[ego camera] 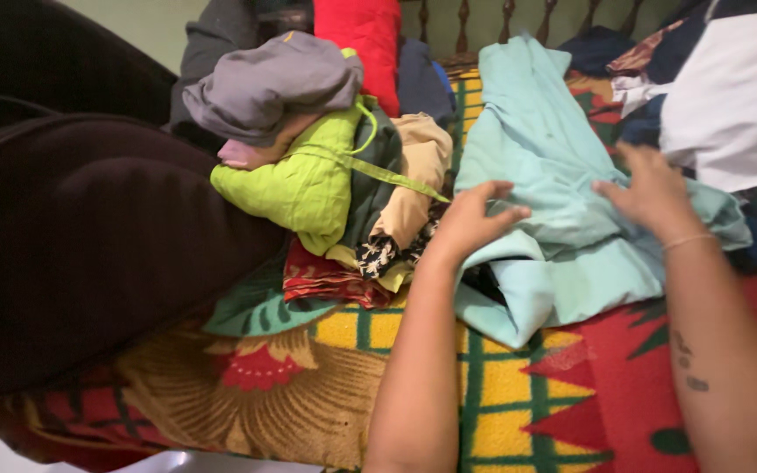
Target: The person folds multiple items of clothing including a light blue shirt, a dark blue t-shirt, and a white top by hand on a bed.
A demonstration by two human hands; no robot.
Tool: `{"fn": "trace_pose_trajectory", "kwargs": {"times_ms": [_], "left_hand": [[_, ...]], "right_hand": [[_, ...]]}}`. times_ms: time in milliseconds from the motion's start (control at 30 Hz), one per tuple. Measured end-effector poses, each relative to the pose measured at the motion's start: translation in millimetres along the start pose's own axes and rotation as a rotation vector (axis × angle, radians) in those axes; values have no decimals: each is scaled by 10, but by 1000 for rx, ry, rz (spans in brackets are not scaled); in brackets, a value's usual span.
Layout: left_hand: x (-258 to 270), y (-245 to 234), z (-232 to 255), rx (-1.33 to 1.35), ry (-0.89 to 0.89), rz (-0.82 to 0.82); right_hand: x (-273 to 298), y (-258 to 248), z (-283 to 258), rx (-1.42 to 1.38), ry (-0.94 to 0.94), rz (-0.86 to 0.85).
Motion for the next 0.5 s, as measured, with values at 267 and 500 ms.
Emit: {"fn": "trace_pose_trajectory", "kwargs": {"times_ms": [267, 500], "left_hand": [[111, 255, 328, -450, 110, -170], [81, 315, 238, -602, 138, -78]], "right_hand": [[324, -551, -47, -93, 59, -283], [262, -542, 124, -1, 6, -180]]}}
Point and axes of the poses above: each hand's wrist, its own x-axis away from the middle knuckle, its own y-axis out of the palm, z = x × y, the point moved 5 cm from there along -x, towards the middle knuckle, and after that the axes turned 8 degrees about -x, right-handed, at the moved point
